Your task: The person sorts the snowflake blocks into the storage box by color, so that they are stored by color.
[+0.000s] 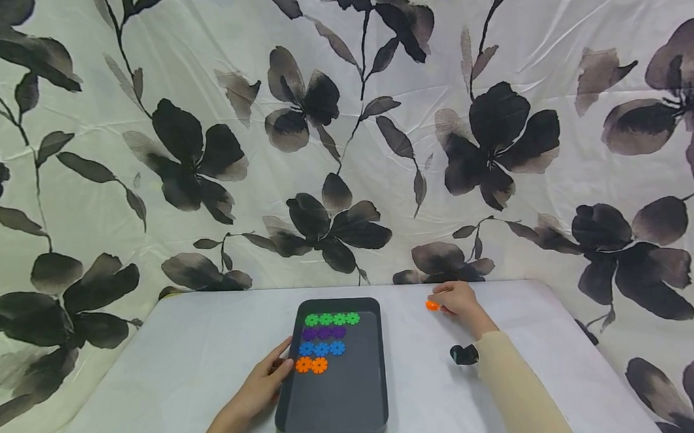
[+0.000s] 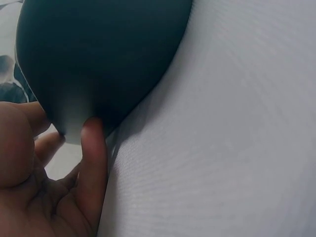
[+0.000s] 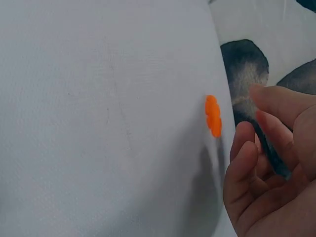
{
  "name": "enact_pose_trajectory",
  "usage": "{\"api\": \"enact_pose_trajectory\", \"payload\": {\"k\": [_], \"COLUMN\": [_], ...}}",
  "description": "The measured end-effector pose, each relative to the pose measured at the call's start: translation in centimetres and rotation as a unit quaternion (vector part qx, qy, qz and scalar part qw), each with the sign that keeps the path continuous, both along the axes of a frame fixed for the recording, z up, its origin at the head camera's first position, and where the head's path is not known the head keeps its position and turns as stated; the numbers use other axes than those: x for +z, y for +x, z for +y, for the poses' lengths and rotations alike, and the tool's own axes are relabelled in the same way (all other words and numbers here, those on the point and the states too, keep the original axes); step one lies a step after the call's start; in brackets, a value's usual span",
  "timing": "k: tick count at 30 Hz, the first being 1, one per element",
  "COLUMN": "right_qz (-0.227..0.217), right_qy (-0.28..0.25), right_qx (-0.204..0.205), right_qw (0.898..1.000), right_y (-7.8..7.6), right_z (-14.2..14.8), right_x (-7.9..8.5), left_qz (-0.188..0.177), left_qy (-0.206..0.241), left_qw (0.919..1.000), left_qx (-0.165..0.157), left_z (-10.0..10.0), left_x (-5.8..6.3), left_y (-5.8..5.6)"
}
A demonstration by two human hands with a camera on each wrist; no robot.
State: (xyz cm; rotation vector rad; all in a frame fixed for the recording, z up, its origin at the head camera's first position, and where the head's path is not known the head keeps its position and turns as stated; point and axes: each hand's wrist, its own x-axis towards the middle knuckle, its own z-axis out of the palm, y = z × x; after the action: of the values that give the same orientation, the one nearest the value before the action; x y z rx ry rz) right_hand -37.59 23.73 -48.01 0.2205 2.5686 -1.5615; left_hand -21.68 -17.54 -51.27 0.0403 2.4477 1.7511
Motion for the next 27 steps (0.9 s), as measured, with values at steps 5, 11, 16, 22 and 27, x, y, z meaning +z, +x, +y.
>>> {"api": "enact_pose_trajectory", "payload": {"k": [5, 11, 16, 22, 27], "right_qz": [0.003, -0.008, 0.008, 0.029, 0.041], "right_qy": [0.002, 0.006, 0.021, 0.054, 0.08], "right_qx": [0.001, -0.01, -0.014, -0.017, -0.011], "right_qw": [1.0, 1.0, 1.0, 0.998, 0.996], "right_y": [0.0, 0.3, 0.5, 0.5, 0.4], "right_z": [0.2, 0.1, 0.2, 0.4, 0.2], "right_x": [-1.2, -2.4, -2.8, -2.4, -2.5], "left_qz": [-0.003, -0.001, -0.006, -0.004, -0.002], "left_qy": [-0.001, -0.015, -0.015, -0.013, -0.014], "left_qw": [1.0, 0.9999, 0.9998, 0.9999, 0.9999], "left_qx": [0.004, 0.004, 0.006, 0.005, 0.008], "left_z": [-0.1, -0.2, -0.2, 0.1, 0.1], "left_x": [0.1, 0.0, -0.1, -0.1, 0.0], "left_y": [0.3, 0.1, 0.1, 0.0, -0.1]}}
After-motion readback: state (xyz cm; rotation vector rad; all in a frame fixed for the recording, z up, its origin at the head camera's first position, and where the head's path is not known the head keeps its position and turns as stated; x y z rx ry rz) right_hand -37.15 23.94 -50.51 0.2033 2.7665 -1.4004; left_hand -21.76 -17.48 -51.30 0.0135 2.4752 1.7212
